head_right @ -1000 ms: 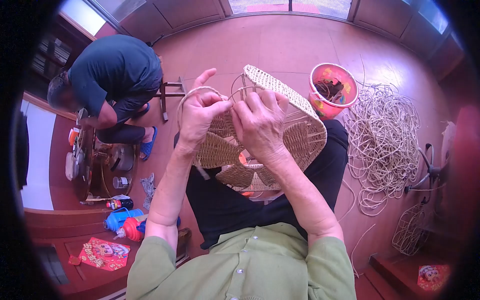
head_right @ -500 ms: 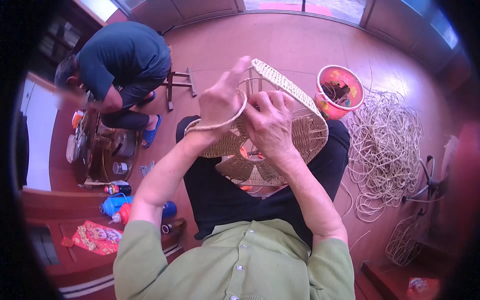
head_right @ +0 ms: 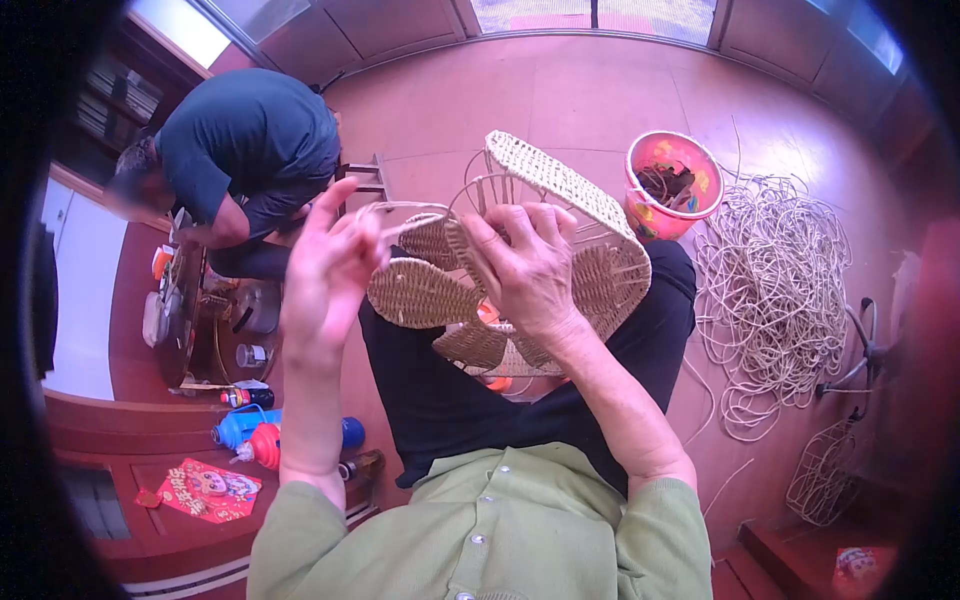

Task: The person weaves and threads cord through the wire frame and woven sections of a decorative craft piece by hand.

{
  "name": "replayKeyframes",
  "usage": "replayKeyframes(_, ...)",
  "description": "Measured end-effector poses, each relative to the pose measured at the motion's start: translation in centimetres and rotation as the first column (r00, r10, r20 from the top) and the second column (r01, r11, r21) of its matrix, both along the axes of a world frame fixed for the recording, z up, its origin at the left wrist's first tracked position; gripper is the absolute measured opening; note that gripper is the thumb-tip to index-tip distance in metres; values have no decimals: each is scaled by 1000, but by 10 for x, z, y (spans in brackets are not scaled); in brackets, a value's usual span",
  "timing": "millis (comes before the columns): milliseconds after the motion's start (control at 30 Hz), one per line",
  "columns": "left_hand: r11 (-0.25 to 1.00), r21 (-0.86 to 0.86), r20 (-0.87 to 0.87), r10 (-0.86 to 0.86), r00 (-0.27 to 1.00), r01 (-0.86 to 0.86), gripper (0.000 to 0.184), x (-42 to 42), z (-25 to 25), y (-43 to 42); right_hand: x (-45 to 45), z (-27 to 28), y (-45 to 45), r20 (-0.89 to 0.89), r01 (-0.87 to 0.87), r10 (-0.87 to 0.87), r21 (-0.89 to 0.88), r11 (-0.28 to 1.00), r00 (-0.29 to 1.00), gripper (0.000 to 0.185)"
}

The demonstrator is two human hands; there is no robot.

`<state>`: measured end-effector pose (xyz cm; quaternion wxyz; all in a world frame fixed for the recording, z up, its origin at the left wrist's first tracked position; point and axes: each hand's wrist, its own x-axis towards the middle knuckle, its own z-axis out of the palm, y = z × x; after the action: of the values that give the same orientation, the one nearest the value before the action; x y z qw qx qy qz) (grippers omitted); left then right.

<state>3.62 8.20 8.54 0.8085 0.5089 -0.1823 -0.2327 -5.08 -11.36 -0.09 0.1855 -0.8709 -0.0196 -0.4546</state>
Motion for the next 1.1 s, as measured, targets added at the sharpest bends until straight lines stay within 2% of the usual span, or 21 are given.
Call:
replayKeyframes(100, 962, 247, 369, 22, 929, -121, 66, -67, 30, 11, -3, 7, 18, 76, -57, 56, 11, 998, 996, 34)
replayKeyframes(133, 906, 393, 581, -110, 807, -159, 70, -78, 32, 15, -4, 9, 32, 55, -173, 169, 78, 982, 984, 33)
replayKeyframes(167, 891, 454, 670, -320, 670, -28, 71, -75, 31, 22, -8, 9, 41, 43, -289, 285, 144, 946, 957, 32)
replayKeyframes(267, 981, 173, 257, -129, 958, 85, 64, -52, 18, 23, -25, 8, 54, -34, -382, 390, 134, 914, 920, 21)
replayKeyframes(333, 934, 286, 418, 81, 905, -215, 64, -14, 0, 1, -31, -8, 53, -112, -403, 416, 119, 907, 903, 22)
replayKeyframes(367, 916, 358, 472, -12, 882, -179, 69, 4, -13, -5, -31, -17, 52, -190, -418, 429, 99, 903, 883, 23)
replayKeyframes(433, 930, 360, 262, -171, 950, 68, 75, 18, -32, -22, -36, -25, 58, -176, -415, 413, 23, 909, 894, 20)
replayKeyframes(500, 918, 349, 161, -258, 953, 189, 76, 31, -49, -30, -48, -19, 65, -285, -538, 529, 53, 841, 799, 23)
replayKeyframes(533, 919, 344, 164, -260, 952, 192, 76, 30, -49, -31, -50, -7, 66, -185, -549, 554, 82, 832, 812, 23)
replayKeyframes(600, 980, 124, 77, -165, 983, 154, 75, 27, -48, -29, -60, 29, 55, -116, -552, 562, 109, 827, 819, 23)
replayKeyframes(667, 982, 109, 106, -166, 980, 154, 76, 31, -50, -28, -73, 56, 46, -37, -603, 610, 122, 789, 791, 23)
replayKeyframes(767, 976, 128, 110, -189, 976, 175, 78, 31, -50, -31, -85, 48, 54, -75, -648, 656, 108, 754, 751, 24)
replayKeyframes(833, 952, 285, 268, -189, 945, 109, 79, 30, -53, -30, -88, 46, 39, -110, -667, 689, 182, 722, 716, 23)
replayKeyframes(867, 958, 258, 227, -182, 957, 121, 81, 31, -55, -30, -90, 57, 22, -90, -647, 675, 219, 730, 732, 18)
replayKeyframes(900, 962, 248, 224, -171, 960, 114, 81, 28, -55, -30, -89, 58, 12, 65, -538, 581, 472, 698, 811, 15)
replayKeyframes(933, 967, 226, 218, -169, 961, 119, 80, 25, -52, -30, -88, 60, 2, 241, -472, 440, 688, 552, 865, 27)
replayKeyframes(967, 970, 206, 217, -174, 961, 129, 79, 22, -50, -30, -76, 67, -18, 178, -277, 227, 783, 556, 958, 42)
replayKeyframes(1000, 970, 204, 219, -177, 959, 132, 79, 21, -54, -31, -55, 63, -27, 257, -295, 145, 858, 420, 955, 43)
replayKeyframes(1033, 966, 259, 298, -108, 948, 29, 76, 20, -60, -33, -46, 54, -29, 262, -299, 144, 856, 422, 954, 43)
replayKeyframes(1067, 949, 303, 378, -41, 925, -82, 72, 19, -64, -35, -37, 43, -30, 187, -289, 241, 804, 520, 952, 37)
replayKeyframes(1100, 949, 304, 380, -40, 924, -84, 72, 14, -62, -37, -35, 41, -20, 83, -246, 285, 756, 607, 955, 31)
